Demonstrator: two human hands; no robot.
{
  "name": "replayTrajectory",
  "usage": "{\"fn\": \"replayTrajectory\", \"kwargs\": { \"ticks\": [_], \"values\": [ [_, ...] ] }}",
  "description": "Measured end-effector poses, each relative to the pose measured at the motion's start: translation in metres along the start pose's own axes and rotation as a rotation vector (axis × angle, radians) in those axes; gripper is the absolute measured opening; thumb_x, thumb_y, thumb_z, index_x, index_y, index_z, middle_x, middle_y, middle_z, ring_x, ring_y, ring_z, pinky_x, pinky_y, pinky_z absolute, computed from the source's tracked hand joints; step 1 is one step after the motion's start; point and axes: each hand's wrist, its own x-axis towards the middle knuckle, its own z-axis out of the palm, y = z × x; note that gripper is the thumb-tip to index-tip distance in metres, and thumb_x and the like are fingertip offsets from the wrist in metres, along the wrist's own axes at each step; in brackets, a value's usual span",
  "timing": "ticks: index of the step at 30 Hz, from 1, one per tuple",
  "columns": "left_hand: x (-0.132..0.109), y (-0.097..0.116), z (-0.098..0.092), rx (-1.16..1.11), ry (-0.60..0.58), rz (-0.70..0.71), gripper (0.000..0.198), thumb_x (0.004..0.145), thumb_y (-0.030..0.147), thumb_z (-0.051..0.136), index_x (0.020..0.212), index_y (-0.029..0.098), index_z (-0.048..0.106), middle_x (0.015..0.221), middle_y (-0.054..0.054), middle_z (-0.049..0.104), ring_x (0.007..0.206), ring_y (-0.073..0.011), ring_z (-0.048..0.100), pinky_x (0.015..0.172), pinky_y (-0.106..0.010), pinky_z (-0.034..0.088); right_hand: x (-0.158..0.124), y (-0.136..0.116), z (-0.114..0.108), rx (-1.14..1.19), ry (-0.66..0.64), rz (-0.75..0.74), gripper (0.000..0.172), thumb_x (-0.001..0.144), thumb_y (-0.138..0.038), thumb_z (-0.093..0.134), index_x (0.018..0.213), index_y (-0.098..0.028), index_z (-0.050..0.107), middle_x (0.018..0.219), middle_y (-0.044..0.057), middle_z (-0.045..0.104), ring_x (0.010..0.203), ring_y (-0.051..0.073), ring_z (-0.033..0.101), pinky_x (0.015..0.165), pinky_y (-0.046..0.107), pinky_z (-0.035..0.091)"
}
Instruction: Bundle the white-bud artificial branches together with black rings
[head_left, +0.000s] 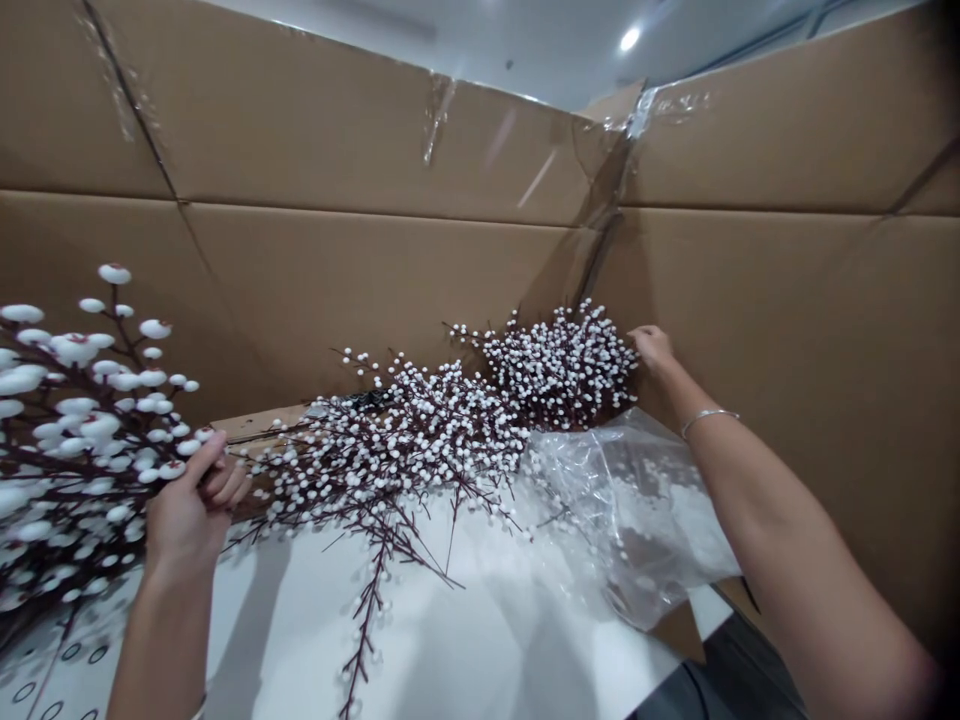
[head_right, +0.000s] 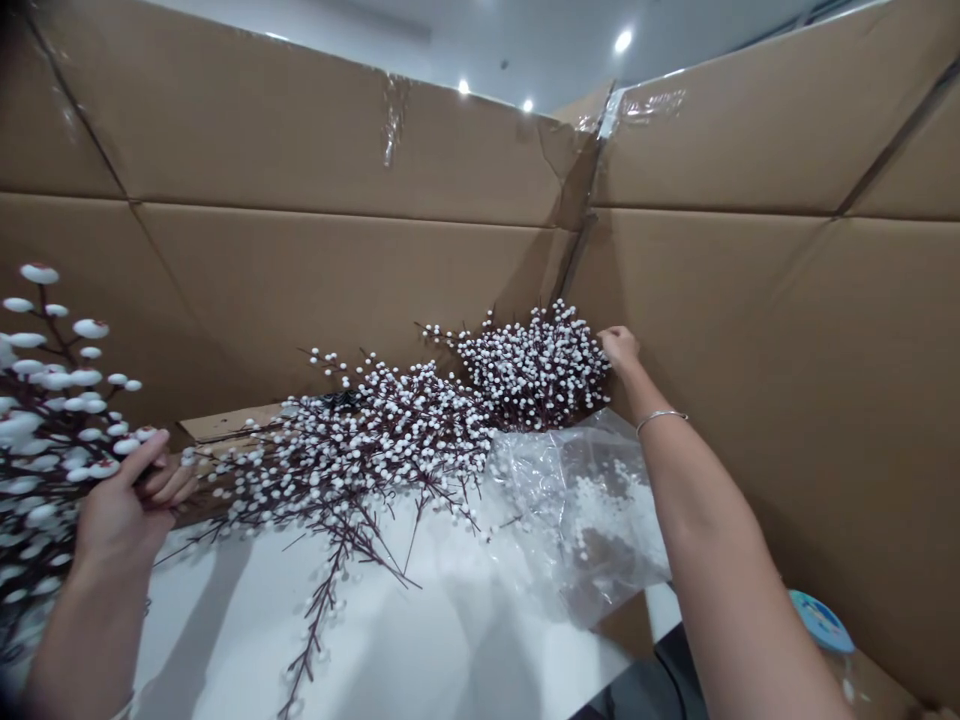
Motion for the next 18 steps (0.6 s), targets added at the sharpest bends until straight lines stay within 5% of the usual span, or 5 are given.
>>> {"fn": "replayTrajectory", "kwargs": {
  "ticks": [4,7,9,13,18],
  "values": [
    [0.001,-0.002,0.002,0.006,0.017,-0.013,0.042,0.086,0.025,0.065,0.055,0.017,0.037,0.039,0.008,0.021,0.034,-0.0056,0.015,0.039,-0.029,0.011,-0.009,-0.015,0.016,0.024,0.204,-0.116,0.021,0.083,-0.015,0.047,0.099,-0.013,0.060,0.103,0.014,0.065,0.093,0.019,0.059,0.086,0.031,0.044],
    [0.003,-0.005,0.003,0.022,0.015,-0.021,0.046,0.085,0.027,0.066,0.054,0.017,0.034,0.039,0.009,0.022,0.034,-0.0048,0.016,0.039,-0.027,0.012,-0.034,-0.044,0.027,-0.002,0.177,-0.370,0.026,0.085,-0.014,0.041,0.103,-0.013,0.059,0.099,0.013,0.066,0.089,0.019,0.059,0.082,0.028,0.044],
    [0.004,-0.007,0.004,0.029,0.017,-0.030,0.045,0.084,0.027,0.067,0.054,0.017,0.034,0.039,0.009,0.021,0.033,-0.0045,0.016,0.038,-0.027,0.012,-0.058,-0.066,0.034,-0.061,0.008,-0.569,0.027,0.089,-0.016,0.040,0.104,-0.014,0.062,0.093,0.010,0.068,0.082,0.018,0.060,0.079,0.027,0.043],
    [0.004,-0.008,0.003,0.035,0.031,-0.041,0.039,0.084,0.026,0.067,0.056,0.017,0.040,0.038,0.010,0.021,0.033,-0.0044,0.016,0.038,-0.026,0.011,-0.107,-0.101,0.051,-0.298,-0.598,-0.928,0.030,0.089,-0.017,0.044,0.103,-0.018,0.071,0.101,0.007,0.074,0.088,0.019,0.065,0.079,0.027,0.043],
    [0.004,-0.007,0.002,0.037,0.017,-0.037,0.042,0.082,0.024,0.067,0.053,0.017,0.036,0.039,0.009,0.021,0.032,-0.0043,0.018,0.037,-0.026,0.013,-0.144,-0.109,0.079,-0.445,-0.942,-0.999,0.037,0.092,-0.013,0.044,0.118,-0.016,0.070,0.123,0.011,0.069,0.109,0.022,0.065,0.090,0.029,0.046]
  ]
}}
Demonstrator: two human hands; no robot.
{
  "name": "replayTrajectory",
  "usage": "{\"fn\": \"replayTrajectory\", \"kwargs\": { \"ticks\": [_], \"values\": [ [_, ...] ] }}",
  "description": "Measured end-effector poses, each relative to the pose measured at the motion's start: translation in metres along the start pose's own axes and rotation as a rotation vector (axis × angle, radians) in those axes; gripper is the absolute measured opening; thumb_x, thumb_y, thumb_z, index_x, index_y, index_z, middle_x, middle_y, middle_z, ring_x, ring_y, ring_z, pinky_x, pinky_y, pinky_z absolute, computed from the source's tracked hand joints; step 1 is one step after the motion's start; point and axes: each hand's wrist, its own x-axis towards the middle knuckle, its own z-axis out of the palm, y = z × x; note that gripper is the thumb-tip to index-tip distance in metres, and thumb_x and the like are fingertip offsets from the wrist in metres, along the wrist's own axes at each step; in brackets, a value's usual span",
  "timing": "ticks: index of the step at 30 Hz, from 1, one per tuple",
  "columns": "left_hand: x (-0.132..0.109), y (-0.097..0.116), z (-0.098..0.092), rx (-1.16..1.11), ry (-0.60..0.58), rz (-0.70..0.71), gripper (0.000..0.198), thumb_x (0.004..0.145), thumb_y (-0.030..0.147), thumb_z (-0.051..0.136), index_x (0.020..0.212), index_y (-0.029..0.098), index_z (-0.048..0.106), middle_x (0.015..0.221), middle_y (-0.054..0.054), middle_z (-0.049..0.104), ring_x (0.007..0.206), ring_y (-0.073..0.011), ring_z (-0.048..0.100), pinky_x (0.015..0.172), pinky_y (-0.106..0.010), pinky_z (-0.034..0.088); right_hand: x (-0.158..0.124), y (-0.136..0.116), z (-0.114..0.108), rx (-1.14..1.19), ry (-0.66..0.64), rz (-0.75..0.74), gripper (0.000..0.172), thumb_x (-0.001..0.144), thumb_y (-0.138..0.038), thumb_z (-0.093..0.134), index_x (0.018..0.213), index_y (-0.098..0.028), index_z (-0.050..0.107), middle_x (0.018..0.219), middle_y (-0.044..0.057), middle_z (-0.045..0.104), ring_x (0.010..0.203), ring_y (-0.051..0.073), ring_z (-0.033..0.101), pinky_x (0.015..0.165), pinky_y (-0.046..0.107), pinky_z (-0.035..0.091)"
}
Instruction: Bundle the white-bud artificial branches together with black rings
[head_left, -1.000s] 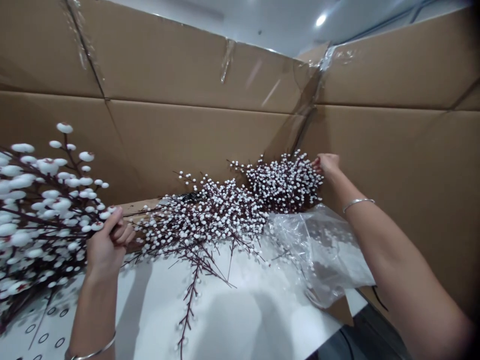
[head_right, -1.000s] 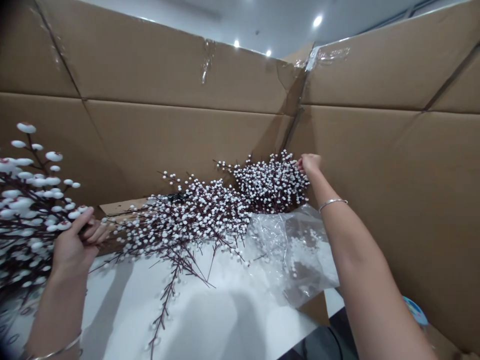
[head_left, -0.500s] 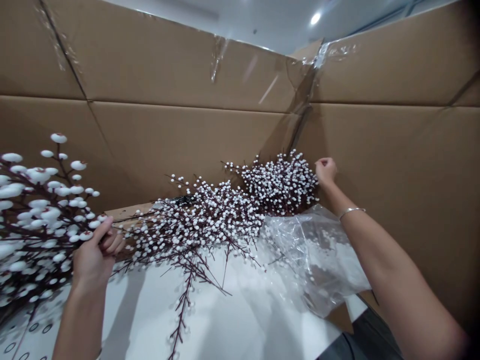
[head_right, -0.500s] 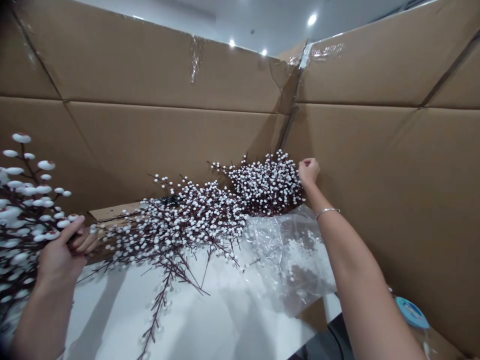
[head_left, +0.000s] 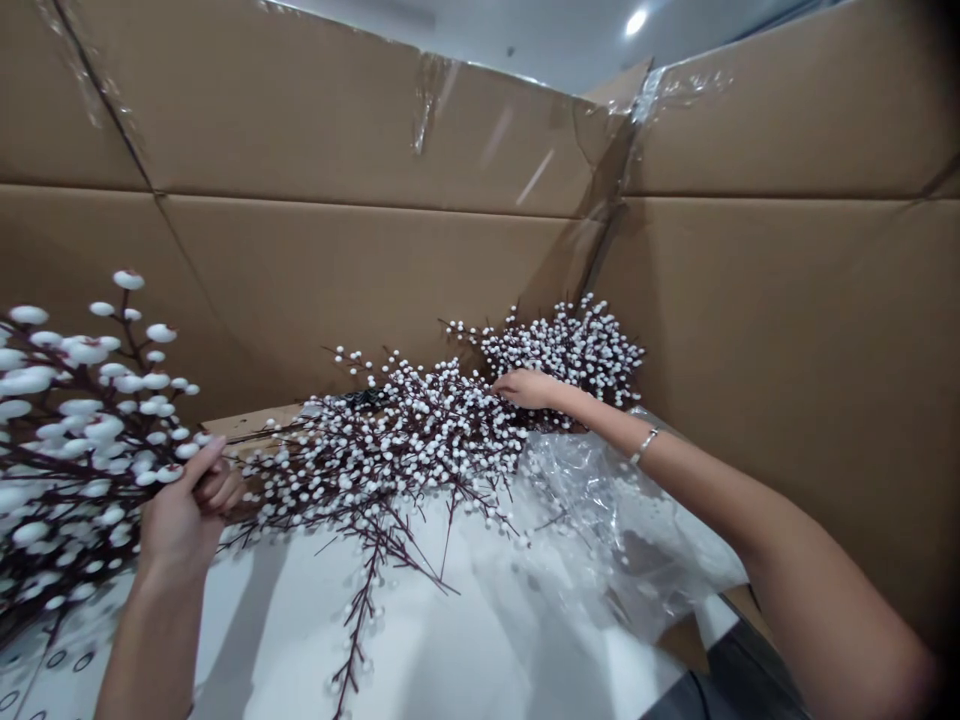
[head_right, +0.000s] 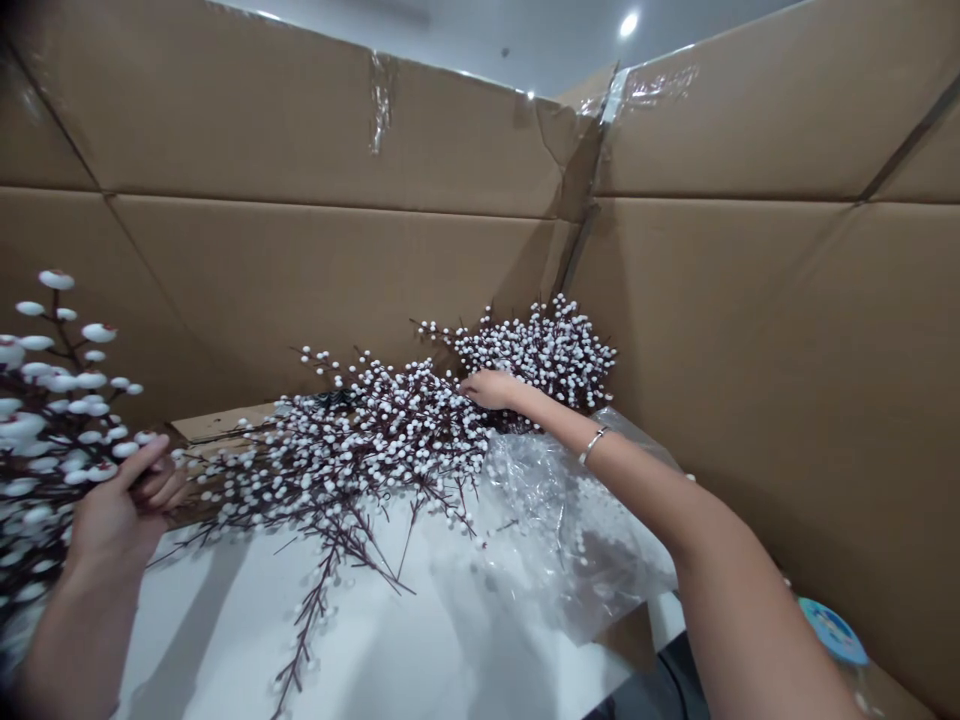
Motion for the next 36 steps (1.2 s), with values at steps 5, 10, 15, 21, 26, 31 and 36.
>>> {"fn": "replayTrajectory", "kwargs": {
  "ticks": [5,10,15,21,26,31,36],
  "values": [
    [0.001,-0.001,0.001,0.020,0.027,-0.012,0.042,0.082,0.024,0.066,0.053,0.017,0.037,0.039,0.009,0.020,0.032,-0.0047,0.017,0.038,-0.026,0.013,0.004,-0.001,0.016,0.049,-0.043,0.023,0.037,0.089,-0.013,0.052,0.122,-0.017,0.068,0.123,0.012,0.069,0.109,0.022,0.064,0.093,0.030,0.047],
    [0.004,-0.004,0.001,0.019,0.014,-0.014,0.044,0.081,0.024,0.067,0.052,0.018,0.034,0.040,0.008,0.019,0.033,-0.0050,0.016,0.037,-0.027,0.012,0.000,-0.001,0.013,0.035,-0.019,0.163,0.033,0.089,-0.018,0.050,0.116,-0.015,0.069,0.118,0.014,0.069,0.103,0.023,0.064,0.086,0.029,0.047],
    [0.005,-0.006,0.001,0.009,-0.002,-0.027,0.044,0.081,0.023,0.066,0.052,0.017,0.034,0.040,0.009,0.019,0.033,-0.0046,0.017,0.038,-0.027,0.013,0.000,-0.004,0.028,0.077,-0.208,0.213,0.027,0.073,-0.034,0.074,0.095,-0.020,0.077,0.088,0.006,0.075,0.077,0.020,0.066,0.064,0.025,0.044],
    [0.002,-0.004,0.003,0.008,0.002,-0.023,0.043,0.080,0.022,0.068,0.053,0.018,0.034,0.041,0.009,0.019,0.034,-0.0043,0.016,0.038,-0.026,0.012,-0.006,0.013,0.029,0.168,-0.098,0.206,0.023,0.085,-0.031,0.059,0.092,-0.016,0.076,0.087,0.005,0.074,0.075,0.016,0.064,0.067,0.024,0.043],
    [0.006,-0.007,-0.002,-0.005,0.016,-0.023,0.044,0.082,0.022,0.067,0.054,0.018,0.033,0.040,0.009,0.021,0.034,-0.0045,0.017,0.037,-0.026,0.013,-0.020,0.056,-0.018,0.417,0.373,0.384,0.022,0.086,-0.031,0.058,0.079,-0.013,0.069,0.070,0.004,0.065,0.062,0.012,0.056,0.061,0.024,0.041],
    [0.006,-0.009,0.001,-0.035,-0.011,-0.025,0.043,0.087,0.018,0.061,0.054,0.017,0.034,0.038,0.010,0.021,0.032,-0.0042,0.017,0.036,-0.025,0.013,-0.033,0.059,-0.064,0.796,0.759,0.392,0.020,0.081,-0.035,0.066,0.077,-0.016,0.063,0.069,0.002,0.058,0.056,0.010,0.050,0.048,0.021,0.039],
    [-0.004,-0.011,0.017,-0.083,-0.067,-0.074,0.043,0.092,0.021,0.055,0.055,0.017,0.035,0.040,0.010,0.020,0.032,-0.0037,0.018,0.036,-0.023,0.015,-0.022,0.006,-0.095,1.079,0.847,0.180,0.024,0.079,-0.039,0.072,0.078,-0.018,0.060,0.072,0.000,0.056,0.055,0.008,0.048,0.045,0.018,0.041]
  ]
}}
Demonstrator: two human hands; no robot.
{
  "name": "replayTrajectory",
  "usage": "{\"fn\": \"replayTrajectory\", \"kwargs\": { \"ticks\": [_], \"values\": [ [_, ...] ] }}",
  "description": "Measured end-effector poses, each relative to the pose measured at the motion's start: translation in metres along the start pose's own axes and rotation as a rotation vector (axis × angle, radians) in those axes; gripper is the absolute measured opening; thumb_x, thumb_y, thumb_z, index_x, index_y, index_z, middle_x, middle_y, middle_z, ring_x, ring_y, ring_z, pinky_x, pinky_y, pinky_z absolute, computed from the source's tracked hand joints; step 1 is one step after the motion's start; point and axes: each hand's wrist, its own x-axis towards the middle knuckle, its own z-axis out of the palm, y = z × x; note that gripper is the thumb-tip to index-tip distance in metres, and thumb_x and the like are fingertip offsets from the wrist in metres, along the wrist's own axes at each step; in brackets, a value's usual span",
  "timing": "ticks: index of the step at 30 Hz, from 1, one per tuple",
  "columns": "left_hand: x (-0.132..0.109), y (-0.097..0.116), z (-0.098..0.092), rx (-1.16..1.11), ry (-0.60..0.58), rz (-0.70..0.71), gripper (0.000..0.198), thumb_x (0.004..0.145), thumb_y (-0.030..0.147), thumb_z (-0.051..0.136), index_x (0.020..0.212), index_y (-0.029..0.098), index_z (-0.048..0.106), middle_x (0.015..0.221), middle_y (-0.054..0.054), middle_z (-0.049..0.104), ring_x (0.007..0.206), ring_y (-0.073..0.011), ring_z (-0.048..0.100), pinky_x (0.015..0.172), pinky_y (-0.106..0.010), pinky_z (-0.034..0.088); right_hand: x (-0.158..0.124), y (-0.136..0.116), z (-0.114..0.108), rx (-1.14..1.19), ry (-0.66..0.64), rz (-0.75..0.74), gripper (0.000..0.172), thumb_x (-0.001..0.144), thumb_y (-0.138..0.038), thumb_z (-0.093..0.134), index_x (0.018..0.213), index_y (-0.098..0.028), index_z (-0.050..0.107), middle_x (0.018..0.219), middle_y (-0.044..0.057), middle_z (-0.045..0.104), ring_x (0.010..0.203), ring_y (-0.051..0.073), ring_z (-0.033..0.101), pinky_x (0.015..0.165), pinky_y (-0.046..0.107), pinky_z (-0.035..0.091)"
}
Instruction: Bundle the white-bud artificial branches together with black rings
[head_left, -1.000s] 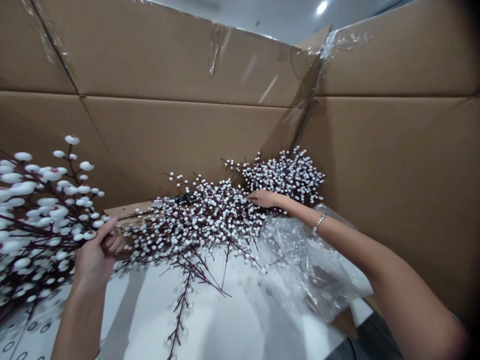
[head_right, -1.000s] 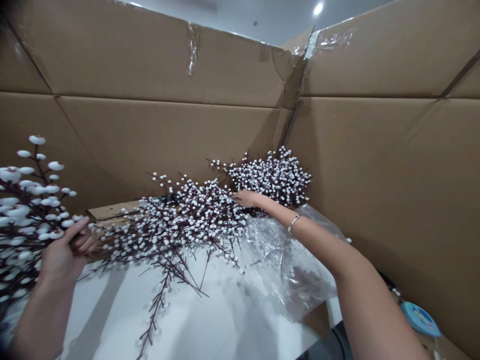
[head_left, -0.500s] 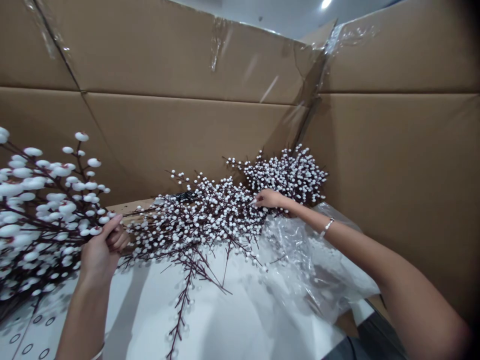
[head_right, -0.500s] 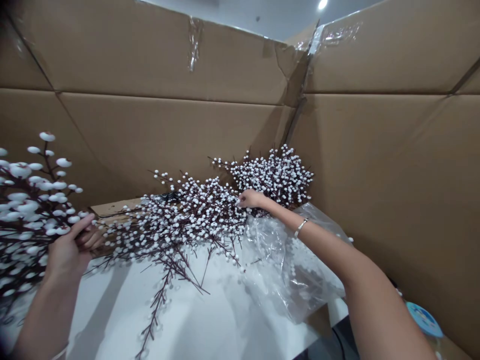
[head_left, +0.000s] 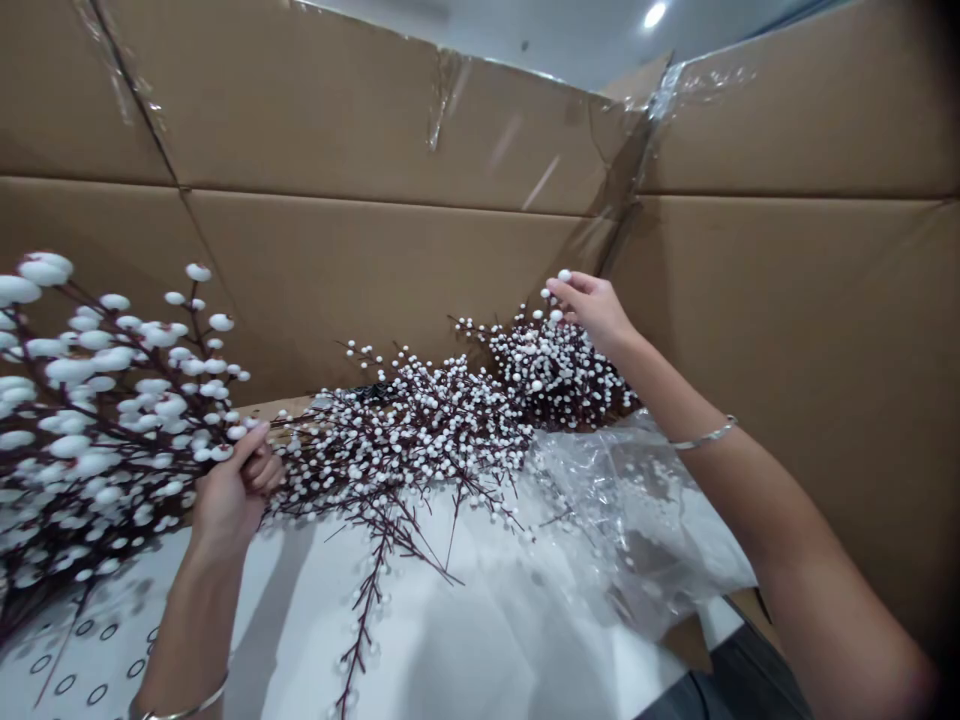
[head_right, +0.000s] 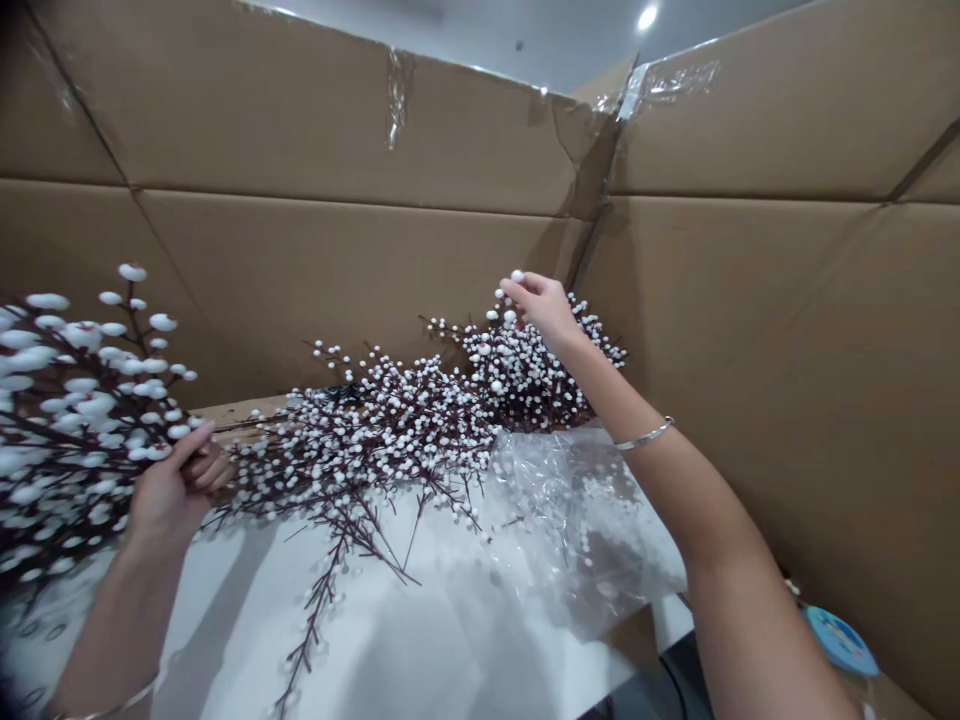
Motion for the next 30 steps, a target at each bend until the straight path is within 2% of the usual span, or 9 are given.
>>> {"fn": "replayTrajectory", "kwargs": {
  "ticks": [5,8,12,23,27,30],
  "values": [
    [-0.005,-0.016,0.018,-0.084,-0.134,-0.092,0.030,0.091,0.024,0.059,0.063,0.014,0.052,0.042,0.010,0.025,0.031,-0.0025,0.019,0.033,-0.019,0.016,-0.010,-0.038,0.063,0.183,-0.152,0.012,0.026,0.080,-0.040,0.073,0.078,-0.018,0.060,0.068,-0.001,0.054,0.053,0.007,0.050,0.043,0.019,0.044],
    [-0.007,-0.023,0.026,-0.136,-0.209,-0.153,0.024,0.085,0.027,0.067,0.069,0.012,0.057,0.046,0.009,0.033,0.032,-0.0010,0.021,0.032,-0.016,0.017,-0.016,-0.051,0.099,0.221,-0.229,-0.008,0.028,0.081,-0.043,0.073,0.079,-0.018,0.060,0.068,-0.001,0.054,0.053,0.007,0.050,0.042,0.018,0.044],
    [-0.008,-0.025,0.028,-0.169,-0.272,-0.159,0.021,0.082,0.028,0.072,0.077,0.011,0.062,0.054,0.007,0.040,0.033,0.0010,0.023,0.032,-0.013,0.019,-0.022,-0.062,0.136,0.253,-0.329,-0.025,0.031,0.080,-0.045,0.073,0.082,-0.019,0.058,0.078,0.001,0.062,0.057,0.008,0.055,0.047,0.019,0.047],
    [-0.003,-0.027,0.024,-0.146,-0.309,-0.117,0.023,0.080,0.029,0.073,0.090,0.008,0.070,0.069,0.001,0.056,0.033,0.0036,0.024,0.032,-0.012,0.020,-0.035,-0.086,0.204,0.390,-0.460,-0.090,0.041,0.075,-0.053,0.075,0.084,-0.020,0.052,0.088,0.001,0.066,0.063,0.009,0.059,0.057,0.023,0.051],
    [-0.007,-0.028,0.027,-0.138,-0.325,-0.156,0.020,0.083,0.027,0.068,0.086,0.007,0.069,0.074,-0.003,0.062,0.034,0.0038,0.022,0.033,-0.013,0.019,-0.037,-0.087,0.225,0.412,-0.434,-0.093,0.040,0.078,-0.053,0.072,0.085,-0.021,0.049,0.088,0.001,0.064,0.062,0.009,0.059,0.054,0.024,0.050],
    [-0.009,-0.028,0.028,-0.132,-0.356,-0.203,0.022,0.085,0.027,0.063,0.081,0.006,0.068,0.069,-0.006,0.064,0.033,0.0034,0.019,0.034,-0.014,0.019,-0.038,-0.085,0.238,0.398,-0.380,-0.122,0.040,0.079,-0.054,0.071,0.085,-0.022,0.048,0.086,0.001,0.062,0.061,0.009,0.057,0.052,0.023,0.048]
  ]
}}
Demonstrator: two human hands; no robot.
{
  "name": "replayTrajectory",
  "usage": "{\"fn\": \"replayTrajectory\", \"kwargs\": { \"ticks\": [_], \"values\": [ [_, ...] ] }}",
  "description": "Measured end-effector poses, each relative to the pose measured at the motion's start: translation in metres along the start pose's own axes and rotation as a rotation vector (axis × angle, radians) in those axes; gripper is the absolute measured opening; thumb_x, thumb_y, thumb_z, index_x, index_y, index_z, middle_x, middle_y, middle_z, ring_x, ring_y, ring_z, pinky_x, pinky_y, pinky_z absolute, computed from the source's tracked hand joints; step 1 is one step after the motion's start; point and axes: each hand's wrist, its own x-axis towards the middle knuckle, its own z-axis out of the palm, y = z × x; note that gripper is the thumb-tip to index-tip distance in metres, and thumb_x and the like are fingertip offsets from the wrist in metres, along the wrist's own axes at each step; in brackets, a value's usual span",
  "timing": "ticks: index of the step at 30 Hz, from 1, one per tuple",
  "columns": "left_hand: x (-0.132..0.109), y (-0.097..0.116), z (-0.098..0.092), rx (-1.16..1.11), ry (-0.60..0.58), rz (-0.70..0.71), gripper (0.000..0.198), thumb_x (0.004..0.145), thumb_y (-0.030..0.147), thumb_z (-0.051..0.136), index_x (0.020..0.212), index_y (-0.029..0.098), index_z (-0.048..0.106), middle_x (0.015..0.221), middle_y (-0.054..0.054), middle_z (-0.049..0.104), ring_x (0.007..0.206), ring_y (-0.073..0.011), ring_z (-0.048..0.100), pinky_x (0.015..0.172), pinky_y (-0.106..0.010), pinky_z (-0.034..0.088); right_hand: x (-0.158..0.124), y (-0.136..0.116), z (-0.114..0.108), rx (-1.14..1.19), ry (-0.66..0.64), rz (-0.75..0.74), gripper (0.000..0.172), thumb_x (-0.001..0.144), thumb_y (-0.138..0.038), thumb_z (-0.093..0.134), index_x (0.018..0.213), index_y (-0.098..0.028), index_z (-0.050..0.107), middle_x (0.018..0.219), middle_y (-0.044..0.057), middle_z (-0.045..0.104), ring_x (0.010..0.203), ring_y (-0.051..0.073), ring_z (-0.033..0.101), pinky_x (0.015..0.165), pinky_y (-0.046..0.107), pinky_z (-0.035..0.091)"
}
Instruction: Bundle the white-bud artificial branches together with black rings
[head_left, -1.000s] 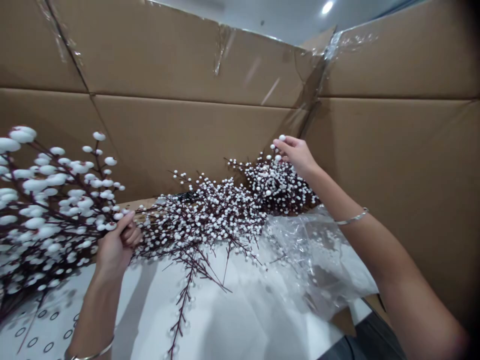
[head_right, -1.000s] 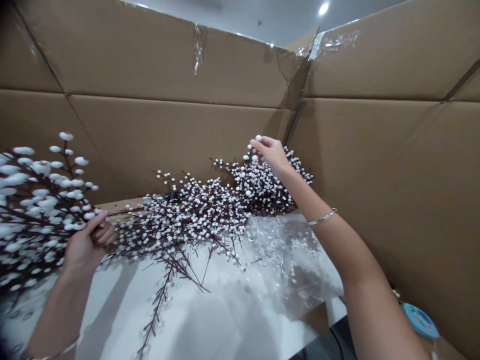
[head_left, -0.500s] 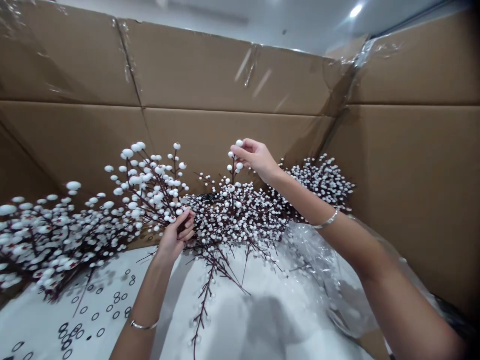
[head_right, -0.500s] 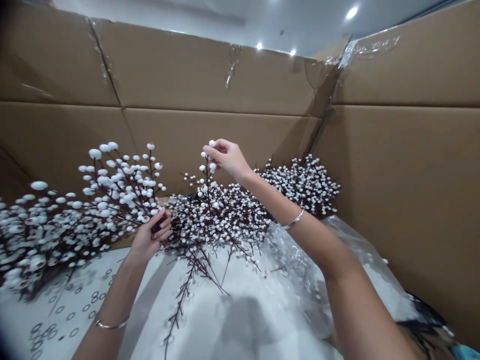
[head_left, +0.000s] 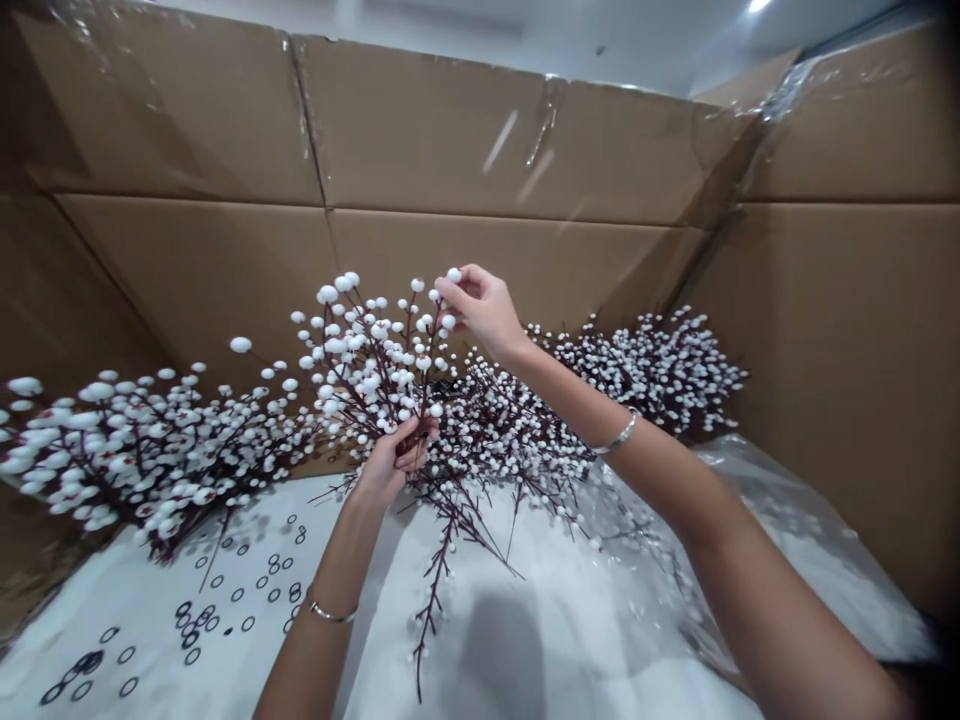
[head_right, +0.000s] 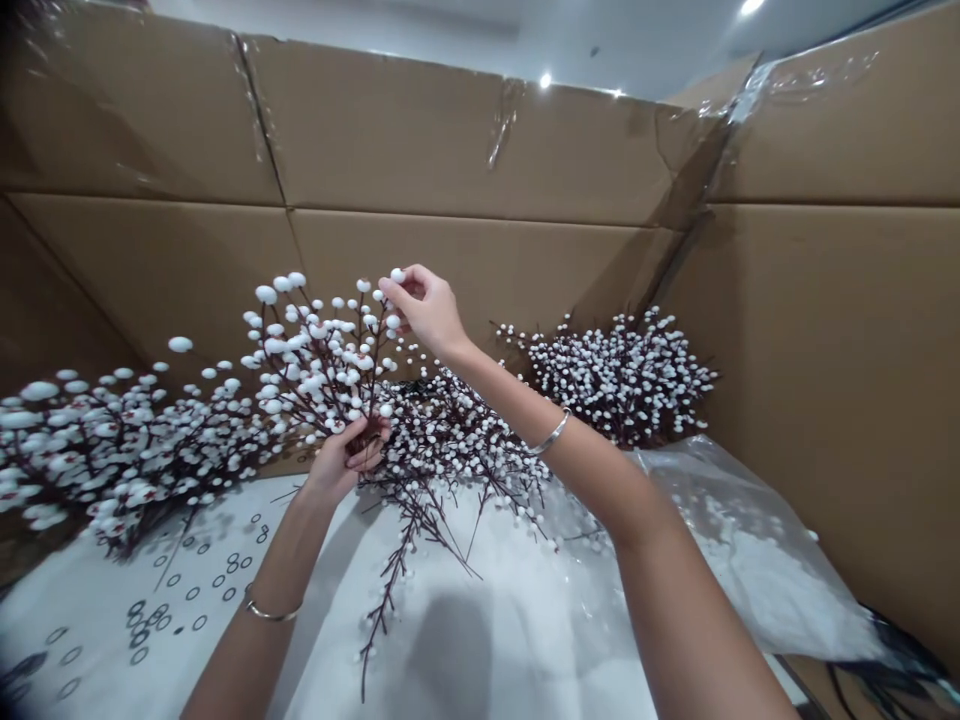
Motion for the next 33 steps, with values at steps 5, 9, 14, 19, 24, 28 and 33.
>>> {"fn": "replayTrajectory", "kwargs": {
  "ticks": [5,9,14,19,24,28,33],
  "values": [
    [-0.002,0.003,0.001,-0.114,-0.009,-0.052,0.027,0.090,0.028,0.056,0.072,0.009,0.062,0.048,0.003,0.047,0.031,0.0000,0.018,0.034,-0.014,0.021,0.002,0.011,0.009,-0.060,0.060,-0.086,0.039,0.080,-0.055,0.068,0.086,-0.022,0.048,0.086,0.001,0.061,0.060,0.009,0.056,0.049,0.023,0.046],
    [-0.003,0.008,-0.001,-0.211,-0.011,-0.044,0.025,0.092,0.024,0.052,0.073,0.011,0.061,0.046,0.004,0.043,0.031,-0.0027,0.025,0.034,-0.015,0.021,0.001,0.015,0.010,-0.088,0.083,-0.109,0.036,0.082,-0.054,0.065,0.087,-0.023,0.048,0.087,0.001,0.062,0.058,0.009,0.055,0.050,0.024,0.046],
    [-0.001,0.010,-0.006,-0.208,-0.031,-0.047,0.024,0.093,0.026,0.054,0.075,0.012,0.062,0.044,0.006,0.039,0.030,-0.0031,0.022,0.034,-0.016,0.021,0.000,0.014,0.008,-0.158,0.069,-0.070,0.037,0.083,-0.058,0.061,0.098,-0.026,0.052,0.095,0.001,0.062,0.065,0.010,0.056,0.055,0.024,0.047],
    [-0.003,0.013,-0.010,-0.181,-0.076,-0.056,0.029,0.094,0.029,0.054,0.072,0.011,0.061,0.043,0.006,0.035,0.032,-0.0037,0.022,0.035,-0.016,0.021,0.000,0.012,0.005,-0.222,0.078,-0.104,0.039,0.084,-0.060,0.059,0.100,-0.025,0.054,0.094,0.003,0.060,0.072,0.012,0.057,0.058,0.024,0.047],
    [-0.007,0.016,-0.014,-0.176,-0.097,-0.065,0.028,0.092,0.029,0.055,0.073,0.010,0.062,0.043,0.006,0.033,0.035,-0.0046,0.023,0.036,-0.017,0.024,-0.001,0.007,0.004,-0.270,0.089,-0.192,0.036,0.085,-0.058,0.061,0.094,-0.024,0.055,0.093,0.003,0.058,0.082,0.013,0.058,0.064,0.024,0.047],
    [-0.008,0.015,-0.017,-0.114,-0.153,-0.077,0.026,0.088,0.029,0.061,0.073,0.009,0.064,0.045,0.005,0.036,0.035,-0.0031,0.021,0.037,-0.016,0.023,-0.004,0.000,0.005,-0.311,0.072,-0.235,0.031,0.089,-0.054,0.058,0.095,-0.024,0.056,0.096,0.003,0.058,0.083,0.013,0.057,0.068,0.025,0.048],
    [-0.008,0.012,-0.018,-0.055,-0.161,-0.101,0.026,0.087,0.032,0.064,0.076,0.008,0.064,0.050,0.004,0.040,0.036,-0.0013,0.021,0.039,-0.015,0.024,-0.010,-0.009,0.007,-0.421,0.045,-0.244,0.026,0.091,-0.050,0.056,0.099,-0.025,0.057,0.102,0.004,0.059,0.087,0.016,0.058,0.070,0.027,0.049]
  ]
}}
